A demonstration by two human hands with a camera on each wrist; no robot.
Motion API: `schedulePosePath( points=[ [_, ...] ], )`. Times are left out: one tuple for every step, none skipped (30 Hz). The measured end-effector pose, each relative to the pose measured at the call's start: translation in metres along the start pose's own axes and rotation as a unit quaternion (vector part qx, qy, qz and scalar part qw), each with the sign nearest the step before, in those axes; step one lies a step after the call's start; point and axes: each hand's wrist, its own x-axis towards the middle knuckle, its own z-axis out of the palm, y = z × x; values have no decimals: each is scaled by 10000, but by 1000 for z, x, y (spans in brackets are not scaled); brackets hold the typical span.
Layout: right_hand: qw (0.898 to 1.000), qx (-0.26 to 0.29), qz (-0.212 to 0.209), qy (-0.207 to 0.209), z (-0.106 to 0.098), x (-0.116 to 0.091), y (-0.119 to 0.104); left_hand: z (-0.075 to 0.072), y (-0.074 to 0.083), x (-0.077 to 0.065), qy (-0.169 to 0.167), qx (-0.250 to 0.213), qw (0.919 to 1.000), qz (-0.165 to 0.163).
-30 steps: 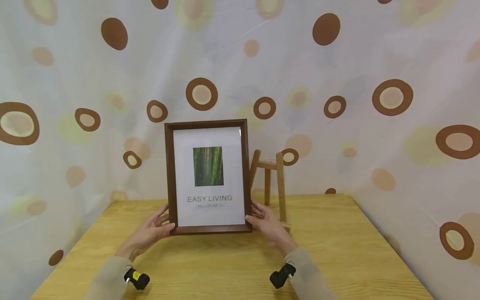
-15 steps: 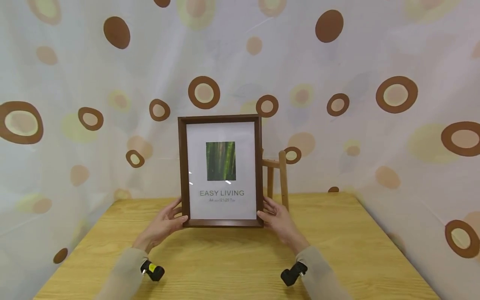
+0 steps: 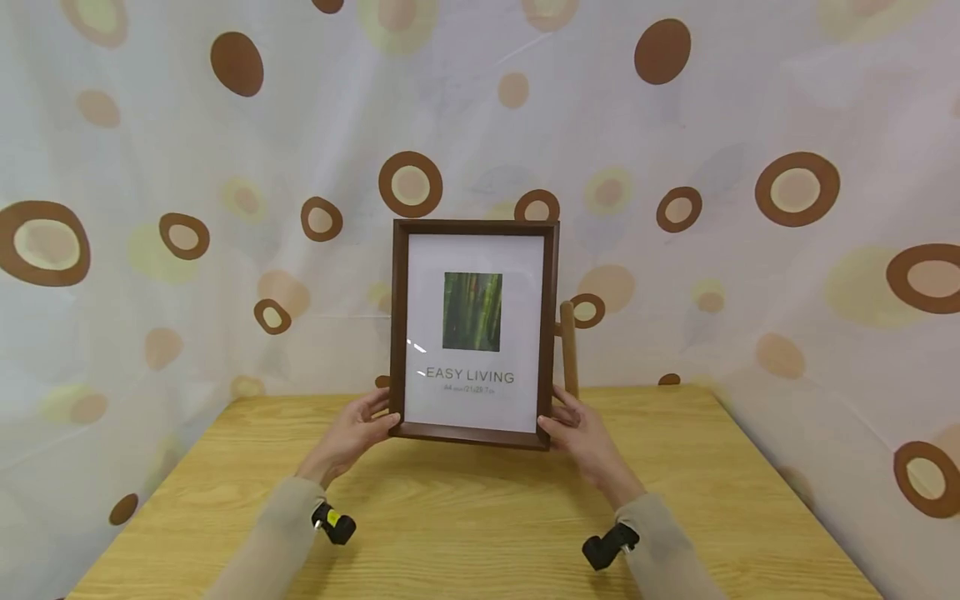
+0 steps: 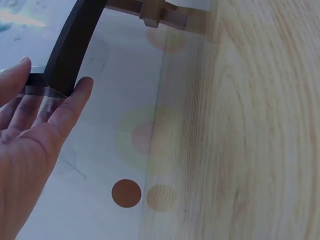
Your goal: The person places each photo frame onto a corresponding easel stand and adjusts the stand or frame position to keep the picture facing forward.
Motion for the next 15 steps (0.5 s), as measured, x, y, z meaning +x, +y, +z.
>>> schedulePosePath(
  points=[
    [10000, 36, 9, 9, -1, -1, 0, 1, 0, 2, -18, 1, 10000, -1],
    [10000, 43, 24, 12, -3, -1, -1, 2, 0, 3, -54, 8, 10000, 13],
    [10000, 44, 44, 23, -4, -2, -1, 3, 0, 4, -89, 52, 9999, 30],
    [10000, 31, 59, 33, -6, -3, -1, 5, 1, 5, -144, 79, 9998, 56],
    [9999, 8, 88, 65, -8, -3, -1, 6, 1, 7, -197, 114, 9997, 89],
    [9999, -29, 96, 87, -10, -4, -2, 8, 1, 8, -220, 143, 9996, 106],
    [9999, -53, 86, 112, -12, -4, -2, 10, 1, 10, -244, 193, 9994, 145],
    [9999, -85, 63, 130, -14, -5, -2, 12, 2, 12, -229, 258, 9992, 181],
    [9998, -99, 32, 147, -16, -4, -2, 13, 3, 14, -200, 344, 9990, 207],
    [9998, -91, -4, 158, -18, -4, -2, 15, 4, 17, -195, 371, 9988, 260],
    [9998, -44, -48, 162, -20, -4, -2, 17, 4, 19, -168, 403, 9986, 296],
    [9998, 16, -98, 154, -22, -4, -2, 19, 5, 21, -139, 439, 9984, 326],
    [9998, 87, -138, 146, -24, -4, -2, 20, 7, 23, -114, 465, 9983, 340],
    [9997, 152, -169, 132, -26, -4, -1, 22, 8, 25, -114, 498, 9980, 367],
    [9995, 217, -187, 137, -27, -4, -1, 24, 8, 27, -118, 520, 9978, 387]
  ],
)
